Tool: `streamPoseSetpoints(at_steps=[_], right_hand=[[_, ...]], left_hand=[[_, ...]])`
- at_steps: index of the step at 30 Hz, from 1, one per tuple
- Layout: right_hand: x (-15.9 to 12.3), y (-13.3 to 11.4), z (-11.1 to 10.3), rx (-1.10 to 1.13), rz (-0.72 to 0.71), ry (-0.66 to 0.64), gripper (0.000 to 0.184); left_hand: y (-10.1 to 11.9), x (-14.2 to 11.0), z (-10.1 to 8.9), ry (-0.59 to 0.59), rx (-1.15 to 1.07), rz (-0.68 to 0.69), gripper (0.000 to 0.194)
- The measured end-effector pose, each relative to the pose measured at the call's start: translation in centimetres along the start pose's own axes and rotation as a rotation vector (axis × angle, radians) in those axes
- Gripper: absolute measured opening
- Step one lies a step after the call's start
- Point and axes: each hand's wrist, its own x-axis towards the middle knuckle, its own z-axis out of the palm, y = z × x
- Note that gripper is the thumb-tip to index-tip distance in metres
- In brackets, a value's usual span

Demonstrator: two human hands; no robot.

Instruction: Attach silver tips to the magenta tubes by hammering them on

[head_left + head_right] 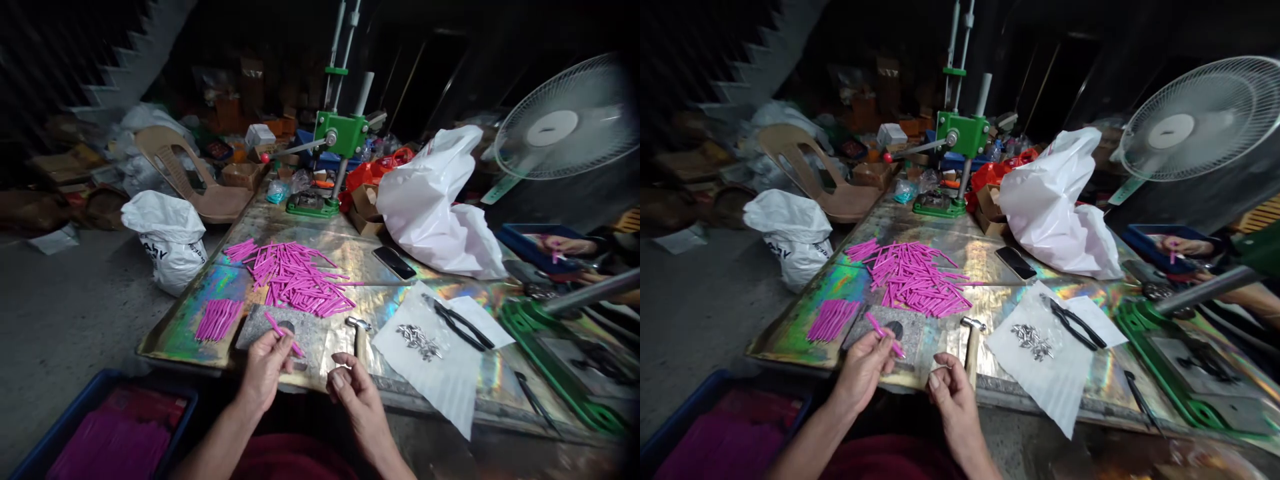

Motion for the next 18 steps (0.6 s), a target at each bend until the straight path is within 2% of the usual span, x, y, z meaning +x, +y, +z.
streamPoseSetpoints(at_steps=[3, 7, 18], right_hand=[[0.0, 0.4, -0.6, -0.02, 0.026, 0.054, 0.031], [-0.2, 0.5, -1.1, -0.014, 0.082, 0.136, 0.033], [-0.7, 1.4, -2.2, -0.028, 0.108, 0.169, 0.025]], left_hand=[[0.9, 1.4, -1.5, 0.09, 0.051, 0.14, 0.025], [1.3, 2.6, -2.8, 0.135, 0.139, 0.269, 0.019], [0.9, 3.3, -2.9, 0.142, 0.297, 0.376, 0.01]])
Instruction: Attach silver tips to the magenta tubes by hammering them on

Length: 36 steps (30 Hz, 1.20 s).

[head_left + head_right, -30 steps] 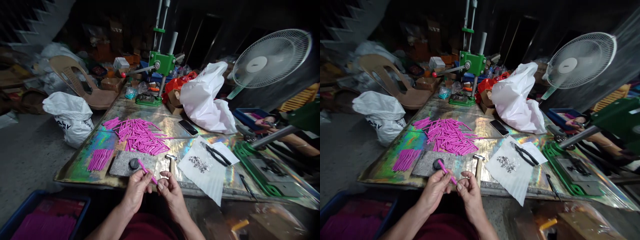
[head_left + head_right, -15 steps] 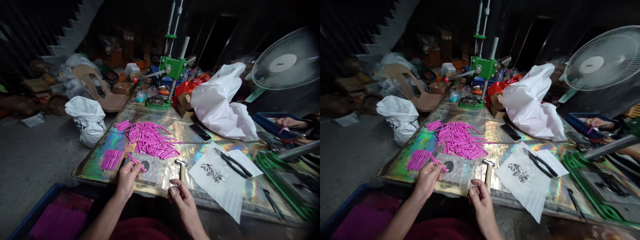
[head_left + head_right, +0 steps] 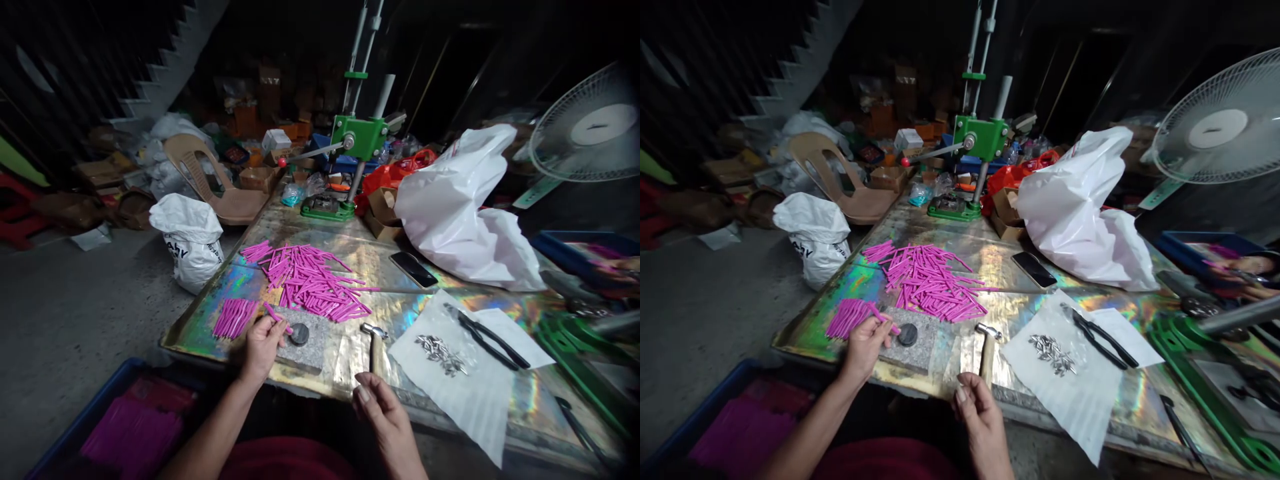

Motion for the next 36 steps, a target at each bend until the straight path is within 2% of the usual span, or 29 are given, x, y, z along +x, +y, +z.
streamPoseSetpoints(at_steps=[7, 11, 15, 18, 21, 24, 27, 29, 31, 33, 36], right_hand=[[0.0, -0.4, 0.1, -0.005, 0.003, 0.035, 0.028], [-0.2, -0.5, 0.2, -0.015, 0.012, 0.055, 0.029], [0.0, -0.9, -0.6, -0.077, -0.022, 0.071, 0.03], [0.9, -1.7, -2.3, -0.356, -0.122, 0.107, 0.034], [2.2, -2.4, -4.0, -0.808, -0.138, 0.183, 0.041], [3.1, -2.5, -4.3, -1.267, -0.013, 0.1, 0.046], [3.6, -2.2, -3.6, -1.465, 0.017, 0.018, 0.048], [3.9, -2.0, -3.3, -1.416, 0.037, 0.053, 0.051], [4.2, -2.2, -3.6, -1.203, 0.094, 0.114, 0.054], [4.3, -2.6, -4.0, -0.972, 0.134, 0.121, 0.047], [3.9, -3.3, -4.2, -0.663, 0.089, 0.066, 0.031]], left_hand=[[-0.3, 0.0, 0.0, -0.006, 0.049, 0.058, 0.006], [-0.7, 0.1, 0.0, -0.01, 0.053, 0.084, 0.01], [-1.0, 0.1, -0.1, -0.015, 0.103, 0.137, 0.012], [-1.4, 0.1, -0.3, -0.038, 0.2, 0.188, 0.012], [-1.7, 0.1, -0.6, -0.089, 0.333, 0.25, 0.013], [-1.6, 0.2, -0.9, -0.162, 0.503, 0.357, 0.014], [-0.8, 0.2, -0.8, -0.248, 0.621, 0.493, 0.017], [-0.2, 0.3, -0.7, -0.297, 0.667, 0.566, 0.018], [0.3, 0.3, -0.5, -0.323, 0.702, 0.612, 0.019], [0.6, 0.4, -0.4, -0.328, 0.73, 0.642, 0.02], [0.7, 0.4, -0.3, -0.339, 0.761, 0.691, 0.024]])
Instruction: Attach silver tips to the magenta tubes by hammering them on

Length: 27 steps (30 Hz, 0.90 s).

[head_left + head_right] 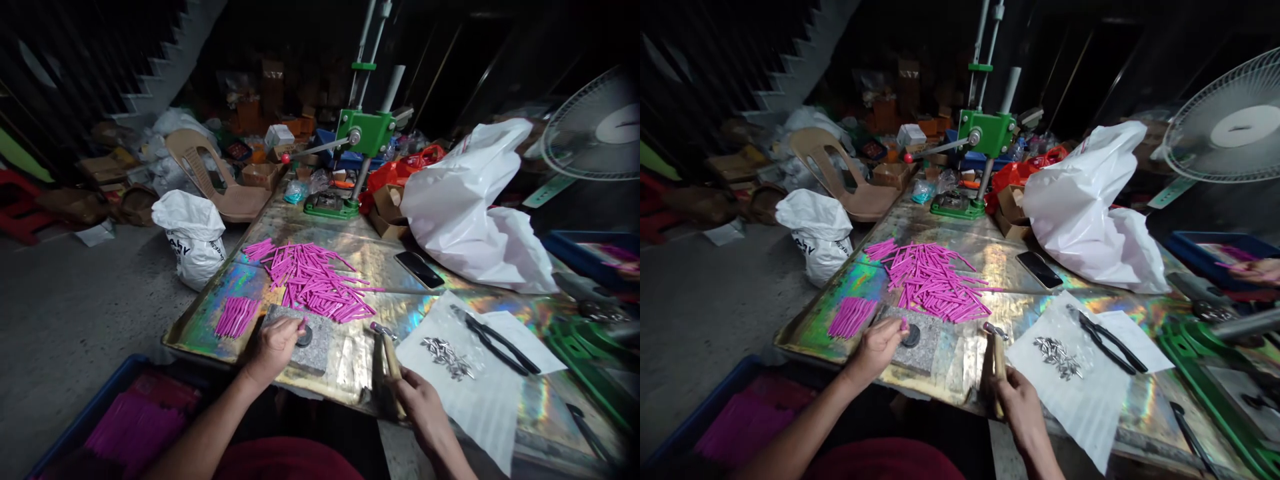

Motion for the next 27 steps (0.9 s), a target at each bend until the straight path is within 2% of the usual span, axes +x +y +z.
streamPoseSetpoints(at_steps=[2, 4, 6, 8, 10, 14, 16, 18, 20, 23, 24, 27], right_hand=[[-0.8, -0.6, 0.1, 0.245, -0.02, -0.038, 0.027], [-1.9, -1.5, 0.5, 0.411, -0.031, -0.129, 0.029], [-3.0, -2.7, 0.8, 0.48, -0.083, -0.185, 0.031], [-3.9, -4.0, 1.0, 0.471, -0.183, -0.166, 0.035], [-4.4, -5.3, 0.9, 0.353, -0.313, -0.15, 0.04], [-4.6, -7.9, 0.0, -0.112, -0.628, -0.209, 0.042], [-4.8, -9.5, -0.7, -0.275, -0.751, -0.217, 0.042], [-5.3, -11.1, -1.5, -0.355, -0.861, -0.201, 0.044], [-5.8, -12.5, -2.3, -0.35, -0.943, -0.126, 0.047], [-6.2, -13.2, -2.4, -0.252, -0.906, -0.006, 0.046], [-6.0, -13.2, -2.3, -0.24, -0.853, -0.024, 0.043], [-5.5, -12.8, -1.9, -0.302, -0.698, -0.198, 0.041]], left_hand=[[0.1, 0.0, 0.0, 0.004, 0.021, 0.028, 0.025], [0.1, 0.0, 0.0, 0.011, 0.037, 0.036, 0.025], [0.2, 0.0, 0.0, 0.006, 0.046, 0.031, 0.025], [0.3, 0.0, 0.0, 0.004, 0.047, 0.031, 0.025], [0.3, 0.0, -0.1, 0.011, 0.055, 0.036, 0.025], [0.2, -0.1, 0.0, 0.031, 0.079, 0.048, 0.026], [0.2, -0.2, 0.0, 0.038, 0.079, 0.057, 0.024], [0.2, -0.2, 0.0, 0.033, 0.062, 0.049, 0.024], [0.3, -0.2, 0.0, 0.023, 0.04, 0.031, 0.025], [0.3, -0.3, 0.1, 0.01, 0.027, 0.023, 0.025], [0.3, -0.3, 0.1, 0.014, 0.031, 0.03, 0.025], [0.1, -0.3, 0.2, 0.03, 0.051, 0.052, 0.026]])
